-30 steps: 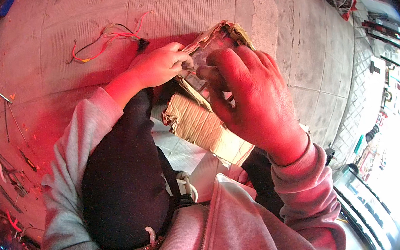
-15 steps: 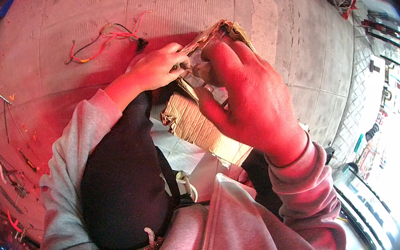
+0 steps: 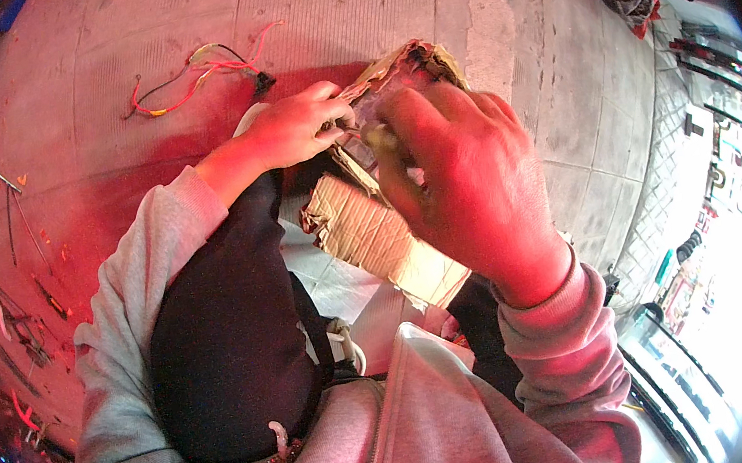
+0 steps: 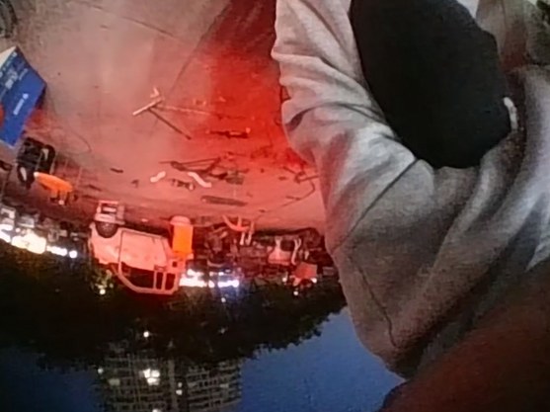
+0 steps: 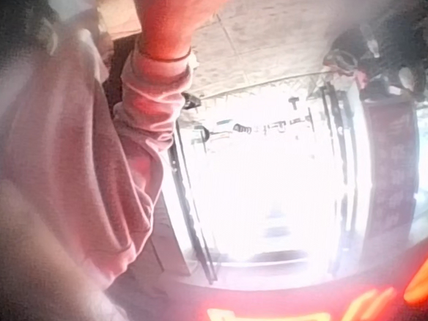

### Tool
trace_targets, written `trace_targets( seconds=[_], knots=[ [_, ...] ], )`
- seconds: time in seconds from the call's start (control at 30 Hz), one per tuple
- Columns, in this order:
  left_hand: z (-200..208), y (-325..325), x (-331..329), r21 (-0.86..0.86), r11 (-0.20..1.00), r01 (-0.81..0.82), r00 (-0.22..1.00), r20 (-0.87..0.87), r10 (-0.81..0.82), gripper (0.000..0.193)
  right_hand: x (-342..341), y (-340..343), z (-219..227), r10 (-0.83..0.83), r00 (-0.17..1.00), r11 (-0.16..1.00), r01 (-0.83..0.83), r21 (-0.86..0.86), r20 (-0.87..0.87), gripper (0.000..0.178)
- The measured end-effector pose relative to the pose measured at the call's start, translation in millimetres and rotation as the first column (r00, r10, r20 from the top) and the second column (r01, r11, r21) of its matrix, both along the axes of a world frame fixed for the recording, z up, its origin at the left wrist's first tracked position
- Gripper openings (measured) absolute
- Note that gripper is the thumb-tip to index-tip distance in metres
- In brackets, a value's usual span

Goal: The person sits on the floor and works on a battery pack placed on cardboard. They use a screwdriver to adjust connections and a pair of scissors to cut tape and wires. The person manipulates wires and components within the battery pack.

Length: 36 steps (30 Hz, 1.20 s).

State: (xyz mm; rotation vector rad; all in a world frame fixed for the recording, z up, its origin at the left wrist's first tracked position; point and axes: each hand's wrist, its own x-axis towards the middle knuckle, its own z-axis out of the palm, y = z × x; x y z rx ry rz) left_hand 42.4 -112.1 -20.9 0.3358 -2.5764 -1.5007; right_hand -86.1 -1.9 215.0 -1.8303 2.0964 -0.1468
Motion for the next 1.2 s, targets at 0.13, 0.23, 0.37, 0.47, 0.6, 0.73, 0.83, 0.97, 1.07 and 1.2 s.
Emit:
trace_targets(
  seconds=[0.13, 0.23, 0.37, 0.47, 0.6, 0.73, 0.83, 0.97, 1.07, 1.2],
  knots=[
    [0.4, -1.1, 0.3, 0.0, 1.0, 0.016, 1.0, 0.001, -0.016, 0.017, 3.5, -0.2, 1.1, -0.031, 0.993, 0.997, 0.039, -0.072, 0.116, 0.024],
    [0.5, -2.1, -0.1, 0.004, 1.0, 0.028, 1.0, 0.002, -0.028, 0.017, 3.7, 0.1, 0.1, -0.273, 0.958, 0.946, 0.251, 0.207, 0.084, 0.029],
    [1.5, -2.0, 0.3, 0.013, 1.0, 0.016, 1.0, 0.016, -0.016, 0.018, 1.5, -0.3, -3.7, 0.047, 0.999, 0.988, -0.044, -0.151, 0.021, 0.029],
    [2.5, -1.9, 0.8, 0.008, 1.0, 0.023, 0.999, 0.027, -0.024, 0.018, 0.5, 1.0, -3.6, -0.014, 1.0, 0.994, 0.016, -0.109, 0.021, 0.03],
    [3.8, -2.7, 1.0, 0.013, 0.999, 0.035, 0.999, 0.01, -0.035, 0.019, -1.9, 1.6, -2.3, -0.034, 0.999, 0.999, 0.034, 0.023, -0.035, 0.028],
    [4.2, -2.7, 0.6, 0.033, 0.999, 0.032, 0.999, 0.013, -0.032, 0.018, -4.3, 0.8, -5.1, 0.131, 0.989, 0.972, -0.142, -0.189, -0.067, 0.031],
    [4.1, -2.2, 0.7, 0.028, 0.999, 0.024, 1.0, -0.001, -0.024, 0.018, -4.6, 2.4, -4.9, 0.018, 1.0, 0.995, -0.018, -0.096, -0.002, 0.034],
    [3.2, -1.8, 1.6, 0.022, 0.999, 0.028, 0.999, -0.03, -0.027, 0.019, -4.8, 1.7, -4.9, 0.014, 0.999, 1.0, -0.015, -0.007, -0.046, 0.036],
    [1.9, -1.8, 1.5, 0.036, 0.999, 0.028, 1.0, 0.01, -0.028, 0.02, -3.2, -0.4, -6.1, 0.112, 0.993, 0.975, -0.116, -0.187, -0.034, 0.035],
    [0.5, -2.2, 1.0, 0.025, 0.999, 0.031, 0.998, -0.054, -0.03, 0.02, 1.3, 1.8, -3.3, -0.13, 0.991, 0.987, 0.129, 0.093, 0.005, 0.034]
  ],
)
